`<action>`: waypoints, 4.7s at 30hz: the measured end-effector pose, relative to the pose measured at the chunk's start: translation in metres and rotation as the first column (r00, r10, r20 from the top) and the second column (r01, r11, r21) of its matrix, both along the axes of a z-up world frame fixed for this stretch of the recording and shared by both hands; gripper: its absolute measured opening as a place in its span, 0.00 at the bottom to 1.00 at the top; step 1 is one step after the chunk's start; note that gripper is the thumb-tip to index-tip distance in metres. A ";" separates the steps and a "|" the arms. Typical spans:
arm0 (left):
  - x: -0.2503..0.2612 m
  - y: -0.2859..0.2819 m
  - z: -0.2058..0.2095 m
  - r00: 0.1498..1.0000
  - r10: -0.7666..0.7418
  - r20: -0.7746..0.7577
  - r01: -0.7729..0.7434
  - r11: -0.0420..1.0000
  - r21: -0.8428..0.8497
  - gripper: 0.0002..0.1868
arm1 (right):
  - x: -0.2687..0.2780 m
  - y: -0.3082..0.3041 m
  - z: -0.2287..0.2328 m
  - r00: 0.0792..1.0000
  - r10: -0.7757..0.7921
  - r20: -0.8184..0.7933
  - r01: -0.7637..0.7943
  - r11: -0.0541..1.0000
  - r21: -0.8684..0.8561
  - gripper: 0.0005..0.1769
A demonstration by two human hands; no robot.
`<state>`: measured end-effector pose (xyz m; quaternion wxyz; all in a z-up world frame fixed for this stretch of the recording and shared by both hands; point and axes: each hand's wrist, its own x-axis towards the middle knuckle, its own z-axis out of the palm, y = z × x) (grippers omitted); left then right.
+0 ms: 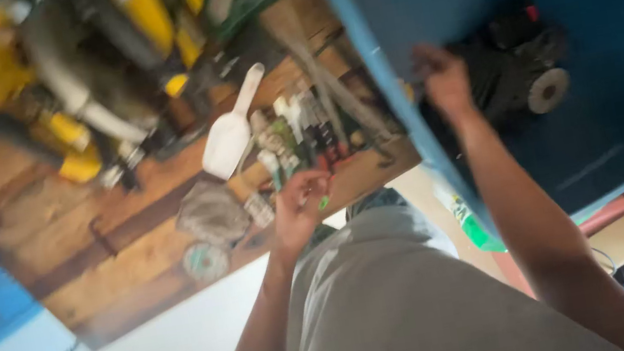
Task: Repairing and cleaning a circular saw on a workbench.
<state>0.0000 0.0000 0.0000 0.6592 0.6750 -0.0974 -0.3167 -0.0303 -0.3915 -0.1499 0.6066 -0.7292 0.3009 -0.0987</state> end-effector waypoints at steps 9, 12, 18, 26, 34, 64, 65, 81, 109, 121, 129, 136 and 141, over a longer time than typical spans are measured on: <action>0.001 0.150 -0.061 0.970 0.162 0.179 -0.182 0.978 0.104 0.10 | 0.032 0.181 0.198 0.909 0.082 0.408 0.006 0.978 -0.210 0.09; 0.003 0.227 -0.118 0.867 0.205 0.455 -0.402 0.827 0.393 0.12 | 0.037 0.245 0.176 0.904 0.295 0.311 -0.184 0.923 -0.339 0.08; 0.000 0.287 -0.060 0.994 -0.004 0.109 -0.097 0.417 0.904 0.62 | 0.051 0.400 0.162 0.803 0.589 -0.091 -0.572 0.717 -0.399 0.14; -0.017 0.307 -0.104 0.917 -0.061 0.394 -0.302 0.538 0.787 0.50 | 0.053 0.497 0.076 0.633 0.671 -0.386 -0.558 0.049 -0.829 0.34; -0.004 0.327 -0.172 0.867 0.347 0.356 -0.468 0.814 0.345 0.38 | 0.050 0.490 0.082 0.658 0.679 -0.325 -0.749 0.633 -0.193 0.21; 0.040 0.276 -0.023 0.861 0.502 0.082 -0.492 0.863 -0.116 0.28 | 0.041 0.502 0.131 0.962 0.274 0.021 -0.274 0.961 0.031 0.23; 0.040 0.272 -0.008 0.863 0.497 -0.090 -0.501 0.865 -0.023 0.31 | 0.037 0.512 0.157 0.926 0.378 -0.008 -0.377 0.921 -0.096 0.21; 0.035 0.265 -0.047 0.782 -0.055 -0.621 -0.542 0.433 -0.720 0.40 | 0.069 0.539 0.196 0.681 0.731 0.043 -0.444 0.458 -0.770 0.35; 0.073 0.272 0.020 0.869 -0.009 -0.494 -0.447 0.411 -0.794 0.43 | 0.064 0.511 0.209 0.748 0.628 -0.216 -0.406 0.174 -0.897 0.36; 0.097 0.318 0.020 0.869 0.252 -0.425 -0.490 0.545 -0.680 0.45 | 0.050 0.532 0.203 0.480 0.804 -0.352 -0.543 -0.043 -0.839 0.32; 0.088 0.335 -0.029 0.812 0.291 -0.507 -0.566 0.608 -0.557 0.33 | 0.052 0.511 0.130 0.615 0.629 -0.476 -0.783 0.410 -0.468 0.25; 0.080 0.306 -0.082 0.804 0.475 -0.357 -0.592 0.695 -0.408 0.20 | 0.052 0.494 0.148 0.606 0.792 -0.078 -0.795 0.605 -0.032 0.37; 0.076 0.282 -0.034 0.900 0.398 -0.178 -0.415 0.907 -0.073 0.19 | 0.033 0.462 0.100 0.895 0.445 -0.025 -0.402 0.829 0.388 0.20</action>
